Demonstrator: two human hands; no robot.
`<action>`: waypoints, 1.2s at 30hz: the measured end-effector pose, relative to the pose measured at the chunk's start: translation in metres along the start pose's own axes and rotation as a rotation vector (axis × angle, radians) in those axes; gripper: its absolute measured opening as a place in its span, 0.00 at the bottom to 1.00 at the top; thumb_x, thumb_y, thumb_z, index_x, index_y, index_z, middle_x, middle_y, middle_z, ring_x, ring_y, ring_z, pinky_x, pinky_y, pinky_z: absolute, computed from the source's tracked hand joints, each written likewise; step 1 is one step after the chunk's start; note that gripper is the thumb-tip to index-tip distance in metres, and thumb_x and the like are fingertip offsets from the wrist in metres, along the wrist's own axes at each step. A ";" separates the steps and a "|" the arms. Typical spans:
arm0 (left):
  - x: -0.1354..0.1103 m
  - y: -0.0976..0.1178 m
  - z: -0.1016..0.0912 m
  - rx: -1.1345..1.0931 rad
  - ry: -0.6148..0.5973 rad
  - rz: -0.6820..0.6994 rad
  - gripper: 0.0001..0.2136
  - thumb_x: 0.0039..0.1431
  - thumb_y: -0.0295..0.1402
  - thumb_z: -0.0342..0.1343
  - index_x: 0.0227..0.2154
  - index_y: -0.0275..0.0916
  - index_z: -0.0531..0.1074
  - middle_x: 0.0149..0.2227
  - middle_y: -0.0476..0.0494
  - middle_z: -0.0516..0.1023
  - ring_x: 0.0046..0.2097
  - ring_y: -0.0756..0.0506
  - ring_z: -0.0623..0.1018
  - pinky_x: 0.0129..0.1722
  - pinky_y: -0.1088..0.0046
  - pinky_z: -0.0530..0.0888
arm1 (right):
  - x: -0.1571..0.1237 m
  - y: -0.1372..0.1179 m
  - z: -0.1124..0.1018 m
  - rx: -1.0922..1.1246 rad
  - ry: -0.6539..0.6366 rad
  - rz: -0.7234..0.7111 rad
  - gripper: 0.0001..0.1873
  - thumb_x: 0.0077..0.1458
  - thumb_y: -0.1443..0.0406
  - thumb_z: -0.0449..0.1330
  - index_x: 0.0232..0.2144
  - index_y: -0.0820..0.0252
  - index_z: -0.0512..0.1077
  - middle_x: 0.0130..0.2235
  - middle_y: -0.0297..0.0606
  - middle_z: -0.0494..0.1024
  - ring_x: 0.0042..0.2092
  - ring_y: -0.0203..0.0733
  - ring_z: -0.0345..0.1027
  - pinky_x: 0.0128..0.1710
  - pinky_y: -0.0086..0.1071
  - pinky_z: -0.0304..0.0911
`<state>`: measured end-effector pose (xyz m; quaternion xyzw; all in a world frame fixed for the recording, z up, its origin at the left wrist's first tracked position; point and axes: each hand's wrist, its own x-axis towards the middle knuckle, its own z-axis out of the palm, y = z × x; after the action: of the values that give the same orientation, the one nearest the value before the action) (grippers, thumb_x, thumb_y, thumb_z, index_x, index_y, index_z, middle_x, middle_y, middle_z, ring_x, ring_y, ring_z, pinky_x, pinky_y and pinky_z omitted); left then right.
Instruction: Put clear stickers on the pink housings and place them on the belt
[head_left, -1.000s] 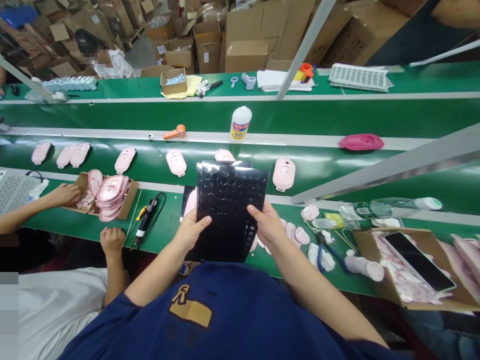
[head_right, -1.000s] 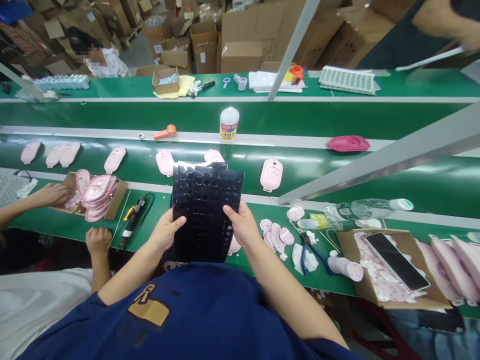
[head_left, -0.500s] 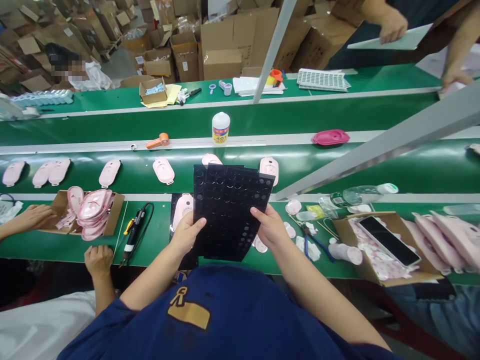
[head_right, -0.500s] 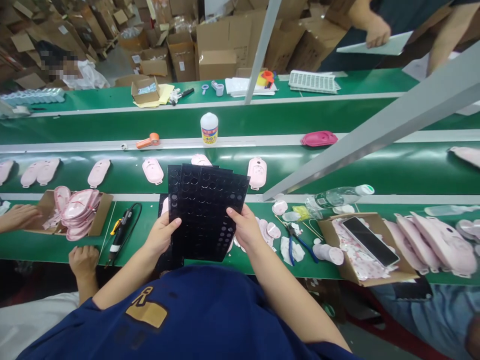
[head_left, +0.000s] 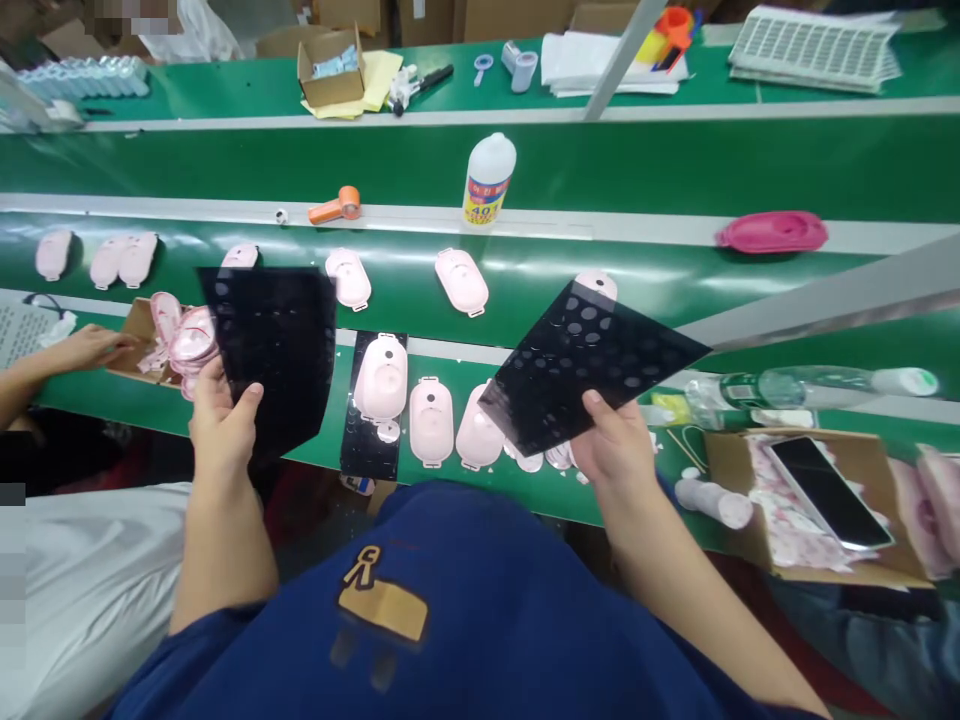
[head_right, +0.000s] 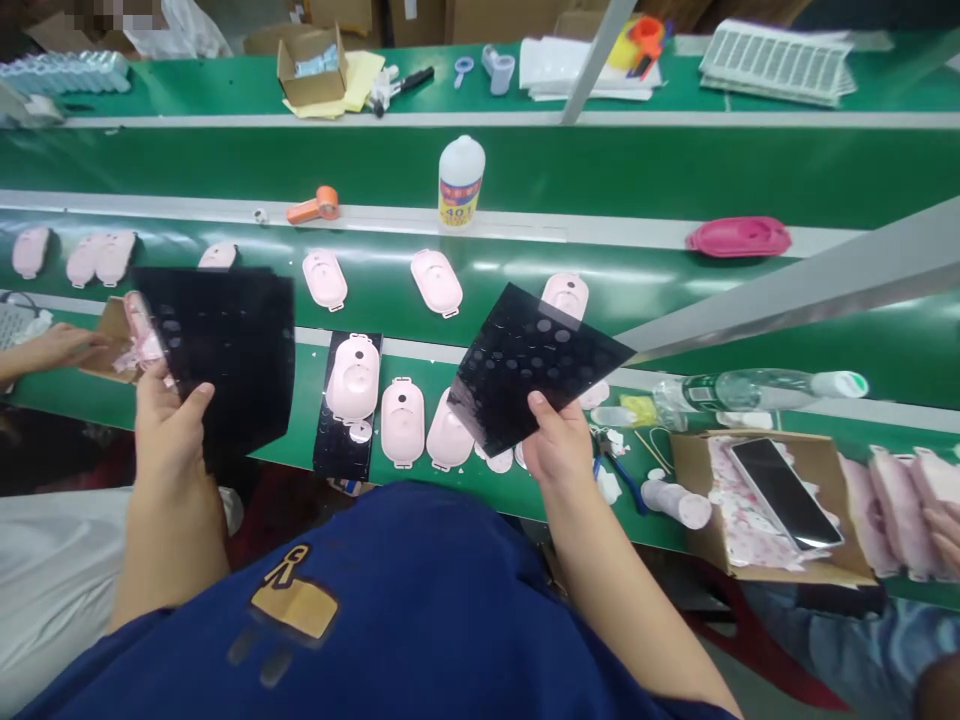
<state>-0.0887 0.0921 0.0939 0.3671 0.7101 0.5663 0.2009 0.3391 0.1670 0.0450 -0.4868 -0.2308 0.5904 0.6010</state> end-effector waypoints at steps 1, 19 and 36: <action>0.003 -0.003 -0.003 0.027 -0.038 -0.027 0.30 0.44 0.38 0.70 0.51 0.43 0.68 0.53 0.43 0.75 0.57 0.40 0.74 0.66 0.57 0.65 | -0.002 0.001 -0.002 0.000 0.001 0.016 0.21 0.38 0.62 0.74 0.38 0.50 0.76 0.45 0.31 0.82 0.53 0.47 0.73 0.64 0.54 0.55; 0.042 0.059 0.123 -0.514 0.128 0.224 0.20 0.47 0.30 0.62 0.45 0.43 0.68 0.51 0.50 0.75 0.58 0.46 0.72 0.68 0.63 0.60 | -0.038 -0.024 -0.039 0.020 0.155 0.103 0.24 0.37 0.58 0.75 0.40 0.49 0.77 0.45 0.36 0.82 0.54 0.51 0.72 0.62 0.56 0.57; 0.179 0.013 0.293 -0.562 0.114 -0.404 0.21 0.64 0.42 0.56 0.56 0.37 0.65 0.56 0.37 0.68 0.54 0.40 0.73 0.53 0.54 0.75 | -0.089 -0.036 -0.077 0.066 0.529 0.101 0.39 0.36 0.56 0.75 0.54 0.44 0.73 0.53 0.39 0.79 0.57 0.57 0.70 0.60 0.58 0.61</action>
<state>0.0041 0.4195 0.0486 0.1173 0.5949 0.7079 0.3623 0.4051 0.0656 0.0700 -0.6153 -0.0218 0.4793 0.6255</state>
